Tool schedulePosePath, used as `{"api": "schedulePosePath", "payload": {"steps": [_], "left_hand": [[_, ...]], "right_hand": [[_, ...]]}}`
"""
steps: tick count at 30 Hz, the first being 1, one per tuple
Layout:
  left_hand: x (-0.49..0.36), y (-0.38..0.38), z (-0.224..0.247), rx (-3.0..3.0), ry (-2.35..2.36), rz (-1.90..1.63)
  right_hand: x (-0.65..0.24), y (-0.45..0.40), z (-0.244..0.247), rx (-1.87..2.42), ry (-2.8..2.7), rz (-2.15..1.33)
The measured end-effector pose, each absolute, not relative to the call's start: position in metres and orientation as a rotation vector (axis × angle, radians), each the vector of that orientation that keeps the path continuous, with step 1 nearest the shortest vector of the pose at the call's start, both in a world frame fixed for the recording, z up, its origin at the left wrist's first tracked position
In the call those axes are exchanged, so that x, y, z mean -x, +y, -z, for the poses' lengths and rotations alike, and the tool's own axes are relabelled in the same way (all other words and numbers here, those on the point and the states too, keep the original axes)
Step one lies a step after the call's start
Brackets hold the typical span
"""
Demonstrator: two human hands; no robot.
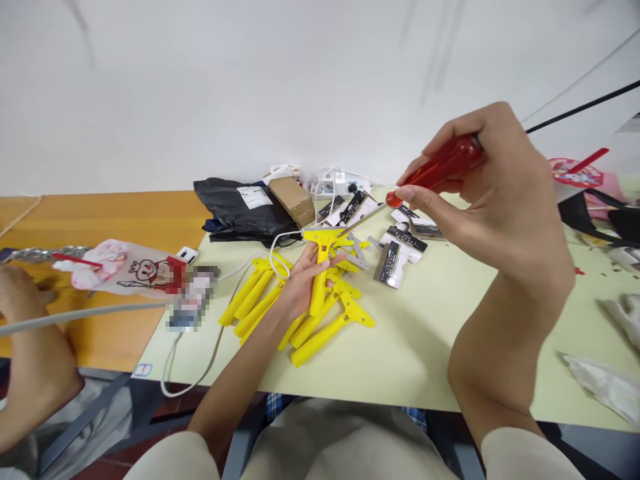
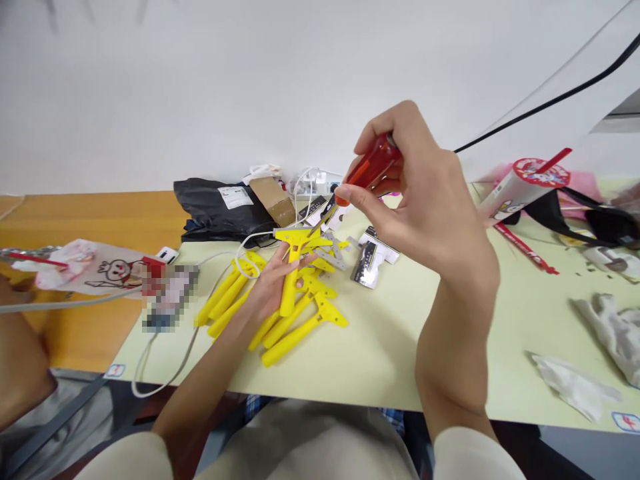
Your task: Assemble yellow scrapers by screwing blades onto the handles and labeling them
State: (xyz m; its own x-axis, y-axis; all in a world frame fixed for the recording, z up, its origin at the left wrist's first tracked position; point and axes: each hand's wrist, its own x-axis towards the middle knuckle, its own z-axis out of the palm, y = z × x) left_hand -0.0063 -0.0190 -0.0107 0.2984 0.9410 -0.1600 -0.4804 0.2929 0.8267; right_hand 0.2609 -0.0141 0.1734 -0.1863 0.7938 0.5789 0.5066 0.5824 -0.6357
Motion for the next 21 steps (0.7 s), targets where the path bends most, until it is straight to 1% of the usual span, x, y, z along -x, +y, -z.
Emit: {"api": "schedulePosePath", "payload": {"steps": [7, 15, 19, 21], "left_hand": [[0.008, -0.019, 0.016, -0.785, 0.743, -1.093], [0.006, -0.021, 0.017, -0.805, 0.767, -1.102], [0.006, -0.021, 0.018, -0.802, 0.769, -1.133], [0.006, -0.021, 0.018, -0.794, 0.772, -1.146]], "right_hand": [[-0.26, -0.002, -0.164, 1.021, -1.883, -0.303], [-0.256, -0.001, -0.164, 1.032, -1.908, -0.332], [-0.256, -0.004, -0.166, 0.989, -2.037, -0.415], [-0.254, -0.005, -0.167, 1.027, -2.083, -0.397]]}}
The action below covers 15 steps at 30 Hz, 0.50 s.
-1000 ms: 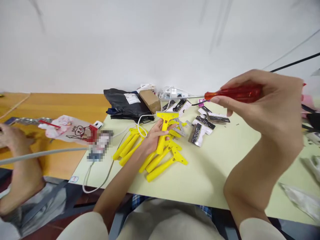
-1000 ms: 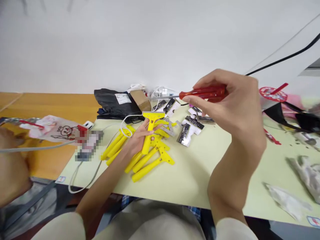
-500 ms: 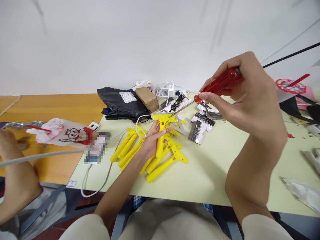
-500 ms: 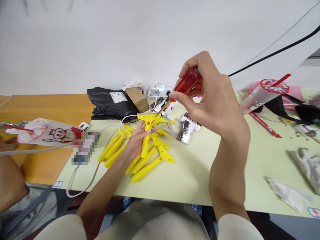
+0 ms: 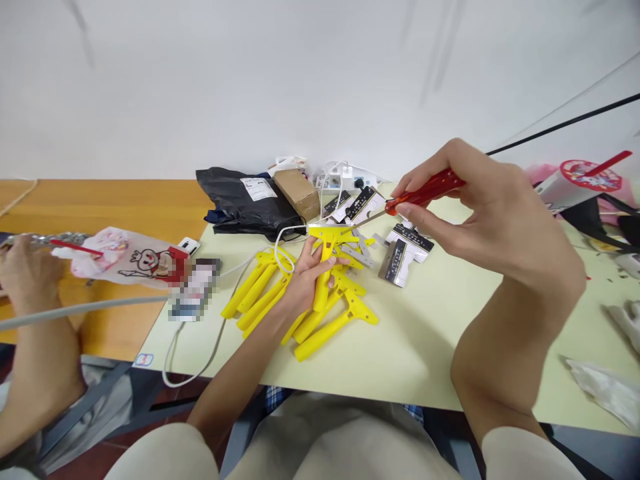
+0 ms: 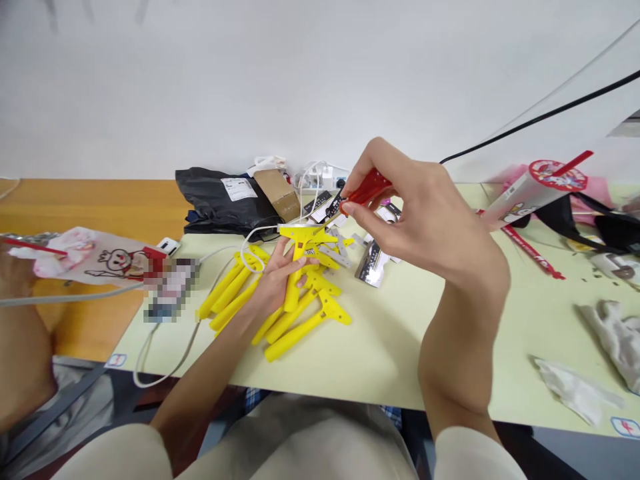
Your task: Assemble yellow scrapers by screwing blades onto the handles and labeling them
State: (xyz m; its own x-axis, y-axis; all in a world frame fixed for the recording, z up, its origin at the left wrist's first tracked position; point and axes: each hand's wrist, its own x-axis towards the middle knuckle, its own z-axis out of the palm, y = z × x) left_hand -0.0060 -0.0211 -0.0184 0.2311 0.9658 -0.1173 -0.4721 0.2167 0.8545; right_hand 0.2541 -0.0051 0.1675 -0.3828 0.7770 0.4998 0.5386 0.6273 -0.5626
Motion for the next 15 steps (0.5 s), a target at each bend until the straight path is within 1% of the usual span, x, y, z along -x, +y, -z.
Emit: {"api": "schedulePosePath", "payload": {"steps": [3, 5, 10, 12, 15], "left_hand": [[0.007, -0.022, 0.018, -0.791, 0.775, -1.146], [0.008, -0.023, 0.017, -0.784, 0.784, -1.145], [0.017, -0.022, 0.017, -0.754, 0.8, -1.164], [0.022, -0.022, 0.017, -0.757, 0.809, -1.177], [0.024, -0.023, 0.018, -0.757, 0.81, -1.187]], "right_hand": [[-0.25, -0.006, -0.167, 1.082, -2.043, -0.345], [-0.249, -0.006, -0.167, 1.047, -2.038, -0.368], [-0.255, -0.01, -0.167, 0.882, -2.29, -0.626], [-0.253, -0.012, -0.168, 0.985, -2.293, -0.553], [-0.247, -0.012, -0.167, 1.168, -2.094, -0.333]]}}
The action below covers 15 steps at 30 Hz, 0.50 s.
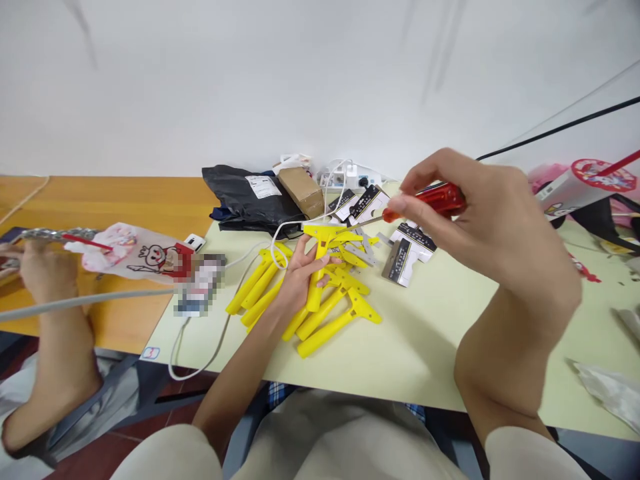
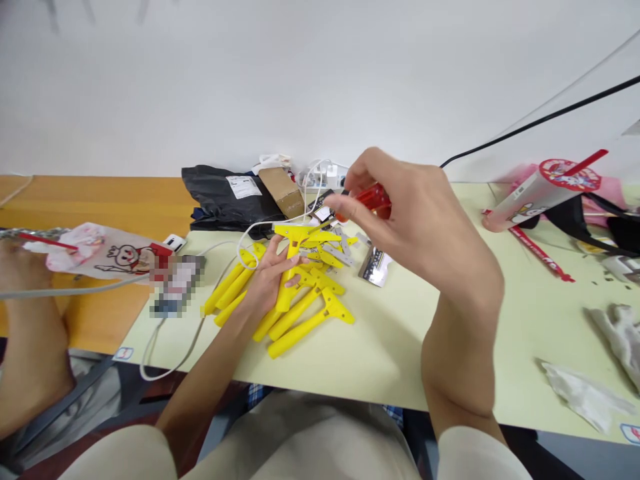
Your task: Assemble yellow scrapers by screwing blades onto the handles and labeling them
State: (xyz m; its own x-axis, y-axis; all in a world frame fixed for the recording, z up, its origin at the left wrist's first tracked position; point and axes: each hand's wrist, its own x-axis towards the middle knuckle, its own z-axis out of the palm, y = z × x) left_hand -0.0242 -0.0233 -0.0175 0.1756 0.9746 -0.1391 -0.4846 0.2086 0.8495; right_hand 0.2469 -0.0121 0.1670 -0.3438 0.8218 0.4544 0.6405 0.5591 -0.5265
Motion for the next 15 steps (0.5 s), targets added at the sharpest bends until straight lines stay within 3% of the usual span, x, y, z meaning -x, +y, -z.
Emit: {"api": "schedulePosePath", "payload": {"steps": [15], "left_hand": [[0.019, -0.026, 0.026, -0.712, 0.791, -1.143]], "right_hand": [[-0.227, 0.007, -0.151, 1.078, -2.068, -0.315]]}}
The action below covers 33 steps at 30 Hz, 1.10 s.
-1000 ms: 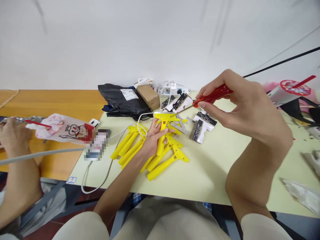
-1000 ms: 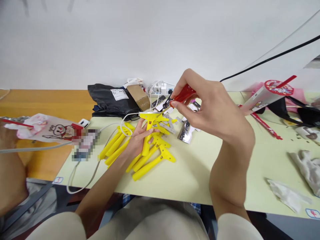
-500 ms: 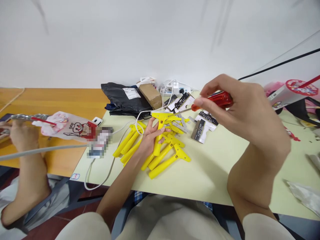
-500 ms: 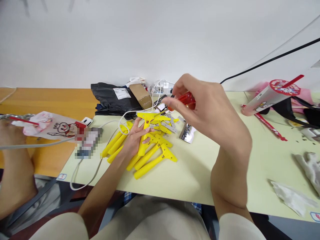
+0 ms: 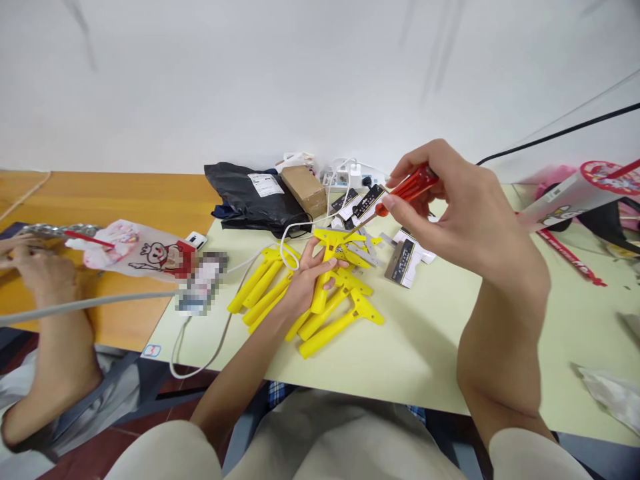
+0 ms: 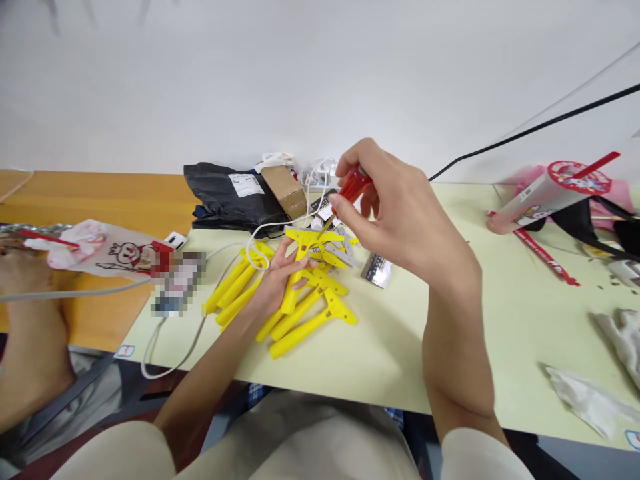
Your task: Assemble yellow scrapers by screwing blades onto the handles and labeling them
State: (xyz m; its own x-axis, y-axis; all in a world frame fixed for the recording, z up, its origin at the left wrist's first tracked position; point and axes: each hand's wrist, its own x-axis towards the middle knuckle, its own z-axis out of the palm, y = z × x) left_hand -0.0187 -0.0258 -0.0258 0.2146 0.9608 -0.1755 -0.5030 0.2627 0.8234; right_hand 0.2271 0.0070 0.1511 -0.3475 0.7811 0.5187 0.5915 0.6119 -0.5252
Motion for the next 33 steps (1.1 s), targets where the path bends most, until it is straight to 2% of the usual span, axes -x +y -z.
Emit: {"api": "schedulePosePath", "payload": {"steps": [33], "left_hand": [[0.017, -0.025, 0.032, -0.681, 0.841, -1.103]], "right_hand": [[-0.219, 0.017, -0.136, 1.152, -2.01, -0.295]]}}
